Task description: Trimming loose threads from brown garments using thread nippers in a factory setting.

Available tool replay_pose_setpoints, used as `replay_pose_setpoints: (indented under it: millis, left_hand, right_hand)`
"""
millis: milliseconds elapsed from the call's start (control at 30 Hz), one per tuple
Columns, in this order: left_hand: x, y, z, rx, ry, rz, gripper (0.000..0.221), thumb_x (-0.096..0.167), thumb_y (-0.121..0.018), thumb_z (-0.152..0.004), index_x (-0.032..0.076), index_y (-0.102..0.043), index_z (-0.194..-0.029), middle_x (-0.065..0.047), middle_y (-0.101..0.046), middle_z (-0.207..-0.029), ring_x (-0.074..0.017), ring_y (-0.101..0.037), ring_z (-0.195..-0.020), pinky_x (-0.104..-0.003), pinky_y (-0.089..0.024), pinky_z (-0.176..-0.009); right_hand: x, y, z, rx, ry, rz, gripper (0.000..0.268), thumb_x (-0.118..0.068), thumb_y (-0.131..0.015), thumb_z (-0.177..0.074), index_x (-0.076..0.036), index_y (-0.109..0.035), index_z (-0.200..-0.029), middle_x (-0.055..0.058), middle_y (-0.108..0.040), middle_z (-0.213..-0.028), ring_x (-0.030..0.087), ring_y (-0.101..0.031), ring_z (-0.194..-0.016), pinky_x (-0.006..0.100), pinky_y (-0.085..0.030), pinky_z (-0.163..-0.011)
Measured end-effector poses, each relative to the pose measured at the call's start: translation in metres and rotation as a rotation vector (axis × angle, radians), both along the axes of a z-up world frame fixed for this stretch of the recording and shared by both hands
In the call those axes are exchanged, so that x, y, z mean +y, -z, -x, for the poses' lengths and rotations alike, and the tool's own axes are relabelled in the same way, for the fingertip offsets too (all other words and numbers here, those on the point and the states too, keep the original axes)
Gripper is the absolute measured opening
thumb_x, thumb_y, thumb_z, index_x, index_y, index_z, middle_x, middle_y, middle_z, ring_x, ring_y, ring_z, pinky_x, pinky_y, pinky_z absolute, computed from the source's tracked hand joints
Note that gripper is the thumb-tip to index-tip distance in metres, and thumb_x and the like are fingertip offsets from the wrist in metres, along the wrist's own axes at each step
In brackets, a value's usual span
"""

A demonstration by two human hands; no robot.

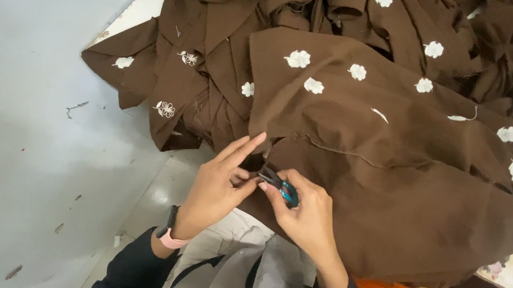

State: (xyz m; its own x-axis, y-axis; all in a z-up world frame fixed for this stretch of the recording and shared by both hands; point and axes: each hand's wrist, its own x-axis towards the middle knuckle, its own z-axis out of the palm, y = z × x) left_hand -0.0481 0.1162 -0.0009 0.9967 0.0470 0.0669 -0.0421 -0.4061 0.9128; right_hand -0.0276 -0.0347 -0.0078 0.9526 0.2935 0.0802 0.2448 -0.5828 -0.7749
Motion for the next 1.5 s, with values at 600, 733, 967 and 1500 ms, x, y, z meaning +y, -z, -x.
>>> replay_pose_setpoints:
  millis: [600, 733, 967, 1500]
  left_hand:
    - [0.01, 0.007, 0.001, -0.062, -0.046, -0.087, 0.057, 0.007, -0.062, -0.07, 0.021, -0.046, -0.123, -0.021, -0.05, -0.114, -0.0345, -0.062, -0.078, -0.039, -0.054, -0.061]
    - [0.039, 0.012, -0.002, -0.014, -0.164, -0.054, 0.059, 0.006, -0.065, -0.068, 0.018, -0.047, -0.122, -0.02, -0.049, -0.117, -0.0375, -0.058, -0.087, -0.041, -0.052, -0.067]
    - [0.039, 0.037, -0.013, -0.203, -0.29, -0.344, 0.037, 0.012, -0.062, -0.077, 0.011, -0.053, -0.112, -0.013, -0.048, -0.103, -0.0276, -0.06, -0.077, -0.039, -0.049, -0.068]
    - [-0.01, 0.074, -0.062, -0.555, 0.218, -0.35, 0.012, 0.028, -0.057, -0.08, 0.018, -0.063, -0.075, 0.008, -0.062, -0.078, -0.0131, -0.059, -0.069, -0.022, -0.045, -0.061]
  right_hand:
    - [-0.005, -0.002, -0.001, -0.108, 0.045, -0.005, 0.01, -0.02, -0.068, -0.066, -0.013, -0.063, -0.071, 0.011, -0.059, -0.053, 0.032, -0.06, -0.052, 0.033, -0.045, -0.046]
    - [-0.035, 0.009, -0.019, -0.133, 0.226, -0.038, 0.018, -0.02, -0.07, -0.069, -0.009, -0.06, -0.079, 0.013, -0.055, -0.054, 0.028, -0.054, -0.051, 0.033, -0.042, -0.049]
    - [-0.055, 0.048, -0.037, 0.061, 0.287, -0.259, 0.014, -0.018, -0.07, -0.07, -0.012, -0.06, -0.077, 0.002, -0.048, -0.052, 0.011, -0.042, -0.052, 0.022, -0.035, -0.049]
    - [-0.05, 0.035, -0.033, 0.094, 0.277, -0.027, 0.02, -0.028, -0.069, -0.07, -0.013, -0.059, -0.079, 0.005, -0.05, -0.054, 0.017, -0.05, -0.052, 0.029, -0.04, -0.051]
